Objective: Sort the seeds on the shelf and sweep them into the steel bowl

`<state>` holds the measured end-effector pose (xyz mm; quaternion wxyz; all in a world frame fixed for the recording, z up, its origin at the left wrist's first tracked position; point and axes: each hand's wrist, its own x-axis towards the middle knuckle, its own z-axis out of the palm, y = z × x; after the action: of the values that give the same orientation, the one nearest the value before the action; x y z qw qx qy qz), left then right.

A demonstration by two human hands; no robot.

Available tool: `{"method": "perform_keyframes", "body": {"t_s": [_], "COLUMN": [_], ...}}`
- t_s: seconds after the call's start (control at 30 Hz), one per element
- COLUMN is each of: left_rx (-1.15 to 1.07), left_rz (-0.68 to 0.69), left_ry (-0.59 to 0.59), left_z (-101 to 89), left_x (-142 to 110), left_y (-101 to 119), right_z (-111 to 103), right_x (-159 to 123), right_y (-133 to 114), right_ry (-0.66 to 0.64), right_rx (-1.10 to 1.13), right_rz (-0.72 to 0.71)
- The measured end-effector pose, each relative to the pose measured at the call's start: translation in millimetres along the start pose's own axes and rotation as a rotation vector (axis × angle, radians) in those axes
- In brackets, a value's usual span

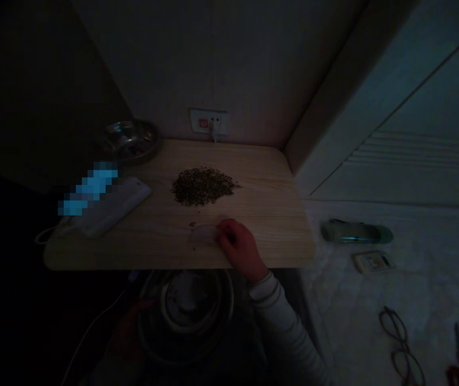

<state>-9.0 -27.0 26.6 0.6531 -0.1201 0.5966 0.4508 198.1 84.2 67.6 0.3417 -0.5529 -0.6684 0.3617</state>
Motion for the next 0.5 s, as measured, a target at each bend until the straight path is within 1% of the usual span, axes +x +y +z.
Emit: {"method": "perform_keyframes", "body": {"t_s": [0.17,0.27,0.4,0.5], "left_rx": [0.031,0.035,0.029,0.033], "left_rz": [-0.099,-0.052,-0.083,-0.025], "left_ry": [-0.001,0.015,0.011,0.024], "left_z": [13.4,16.7,15.7,13.0], "left_x": [-8,-12,-12,-9], "left_y": [3,4,4,2], "right_z": [1,1,0,0], "right_x": [0,0,-1,-1], "right_y": [1,1,0,0], "right_ry": [-0.021,-0.024,-0.014,-0.005], "right_rx": [-0.026,-0.053,-0.028,-0.013], "right_rz": [-0.005,-0.008,-0.013,-0.015]}}
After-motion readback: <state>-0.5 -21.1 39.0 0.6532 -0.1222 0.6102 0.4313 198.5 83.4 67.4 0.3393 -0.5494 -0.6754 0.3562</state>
